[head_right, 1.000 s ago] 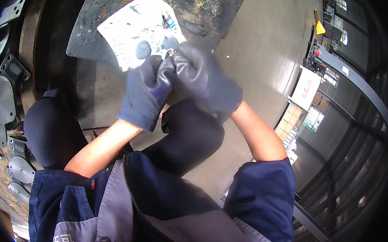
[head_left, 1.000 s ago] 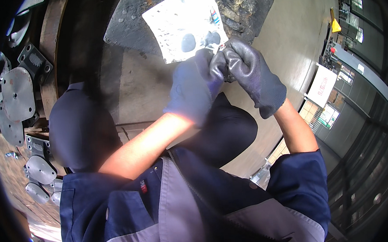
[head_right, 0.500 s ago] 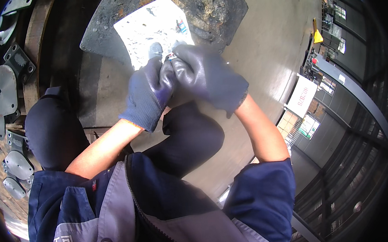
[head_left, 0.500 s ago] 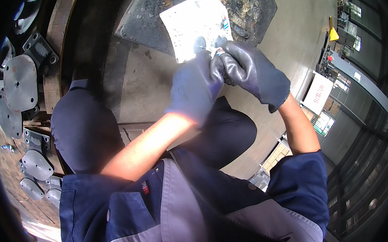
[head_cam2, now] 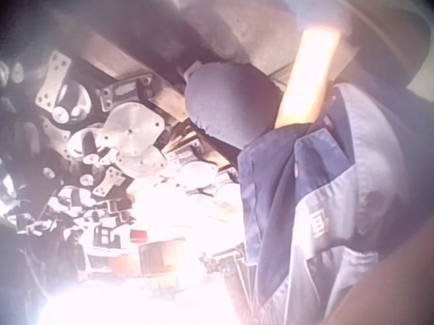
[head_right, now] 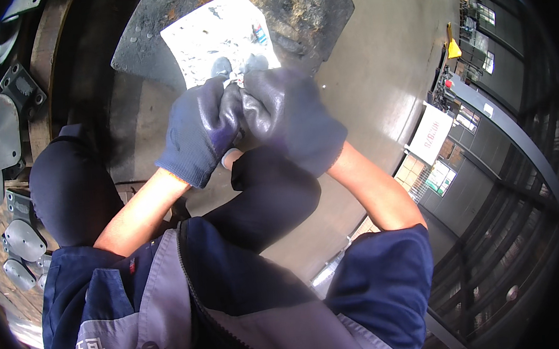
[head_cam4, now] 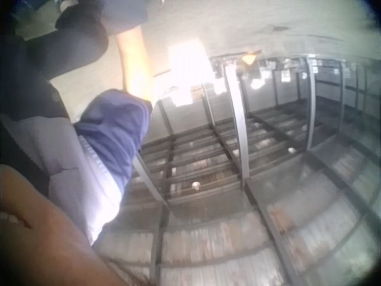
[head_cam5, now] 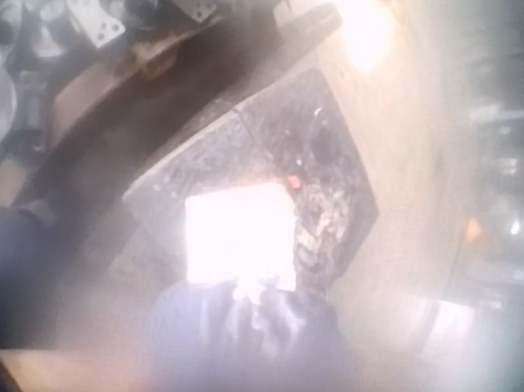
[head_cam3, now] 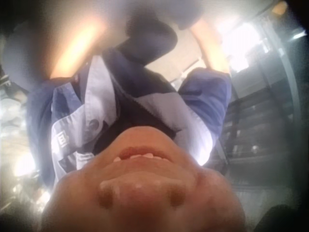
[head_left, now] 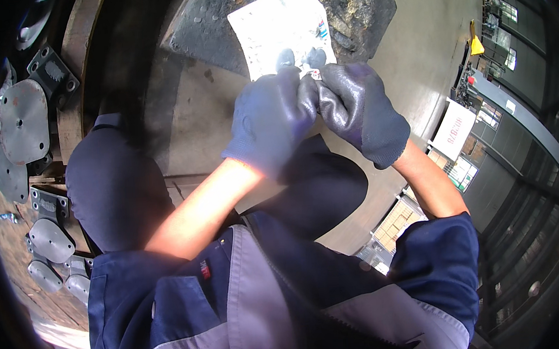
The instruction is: The person sits on the floor and peels stickers off a small rectangular card, then places the peeled stickers onto a white paper on a nearby surface. The person repeats this process with multiple stickers.
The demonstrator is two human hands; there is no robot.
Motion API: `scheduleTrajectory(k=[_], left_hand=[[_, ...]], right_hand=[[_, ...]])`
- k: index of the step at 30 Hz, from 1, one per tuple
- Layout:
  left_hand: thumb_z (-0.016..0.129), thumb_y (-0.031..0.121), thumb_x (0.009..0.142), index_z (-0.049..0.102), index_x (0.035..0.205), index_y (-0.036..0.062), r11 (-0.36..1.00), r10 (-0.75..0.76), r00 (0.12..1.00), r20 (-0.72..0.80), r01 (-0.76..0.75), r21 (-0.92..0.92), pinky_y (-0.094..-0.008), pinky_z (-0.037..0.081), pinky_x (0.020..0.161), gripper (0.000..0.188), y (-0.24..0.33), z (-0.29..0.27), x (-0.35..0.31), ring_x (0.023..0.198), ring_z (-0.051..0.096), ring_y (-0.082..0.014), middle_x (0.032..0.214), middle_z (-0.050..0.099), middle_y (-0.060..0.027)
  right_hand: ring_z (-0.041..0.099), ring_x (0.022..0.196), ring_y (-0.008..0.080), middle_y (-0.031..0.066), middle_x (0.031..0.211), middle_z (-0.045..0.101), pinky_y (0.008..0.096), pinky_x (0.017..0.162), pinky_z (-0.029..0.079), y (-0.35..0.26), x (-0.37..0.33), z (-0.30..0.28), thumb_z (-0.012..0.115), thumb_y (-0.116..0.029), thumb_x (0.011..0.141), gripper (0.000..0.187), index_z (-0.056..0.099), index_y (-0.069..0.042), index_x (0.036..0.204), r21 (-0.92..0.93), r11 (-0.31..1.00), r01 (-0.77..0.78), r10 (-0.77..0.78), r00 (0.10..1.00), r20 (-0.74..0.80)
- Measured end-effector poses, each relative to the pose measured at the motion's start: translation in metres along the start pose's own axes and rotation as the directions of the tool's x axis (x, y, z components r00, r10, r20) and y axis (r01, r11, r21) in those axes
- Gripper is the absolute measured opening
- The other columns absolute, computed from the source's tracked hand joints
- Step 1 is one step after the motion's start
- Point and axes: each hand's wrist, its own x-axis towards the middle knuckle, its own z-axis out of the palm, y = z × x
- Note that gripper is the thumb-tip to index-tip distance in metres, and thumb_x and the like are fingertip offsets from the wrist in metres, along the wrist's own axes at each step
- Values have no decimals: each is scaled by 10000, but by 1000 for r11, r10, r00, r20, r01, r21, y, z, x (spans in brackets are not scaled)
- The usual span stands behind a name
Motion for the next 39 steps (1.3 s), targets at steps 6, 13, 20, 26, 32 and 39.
scheduleTrajectory(k=[6, 13, 20, 26, 32, 39], left_hand=[[509, 223, 871, 591, 811, 17, 996, -77, 997, -6, 76, -43, -491, 471, 599, 230, -3, 5, 3, 631, 586, -412, 658, 580, -235], [489, 194, 883, 571, 798, 21, 995, 23, 997, 69, -16, -97, -484, 463, 597, 210, 4, 0, 1, 631, 579, -411, 658, 578, -222], [514, 211, 884, 562, 780, 31, 994, 108, 991, 77, -105, -40, -473, 465, 609, 213, 3, 1, 1, 661, 591, -395, 662, 585, -209], [524, 224, 885, 578, 819, 27, 992, 103, 988, 115, -92, -90, -476, 471, 598, 215, 4, -5, 3, 656, 601, -393, 674, 596, -217], [520, 222, 887, 599, 812, 23, 998, 11, 1000, 29, -10, -56, -476, 471, 637, 226, 5, 0, 0, 689, 608, -395, 697, 606, -217], [512, 207, 897, 570, 816, -4, 996, 32, 999, 22, -30, -83, -456, 459, 589, 233, 7, -2, -1, 641, 588, -405, 666, 579, -235]], right_hand=[[535, 654, 292, 134, 687, 559, 348, 611, 427, -1, 1, 6, 491, -59, 800, 97, 576, -17, 820, -272, 953, 134, -176, 975, -135], [526, 706, 184, 115, 791, 553, 321, 672, 451, -2, -1, -19, 458, -71, 865, 139, 573, 3, 842, 200, 967, -157, 137, 984, 111], [537, 669, 380, 205, 707, 551, 441, 619, 422, 13, -2, -14, 542, -74, 775, 86, 563, 0, 814, 102, 994, -25, 17, 997, 78], [514, 630, 389, 197, 656, 529, 457, 604, 411, 6, 3, -13, 546, -90, 743, 98, 553, -4, 788, 53, 998, 43, -42, 999, -21], [510, 638, 375, 198, 682, 528, 448, 617, 411, 9, 10, -7, 530, -82, 746, 84, 521, 2, 753, 26, 998, 50, -50, 998, -24], [519, 679, 350, 188, 729, 535, 402, 638, 425, 11, 14, -16, 519, -69, 793, 88, 538, 14, 815, 173, 981, 92, -99, 994, 35]])
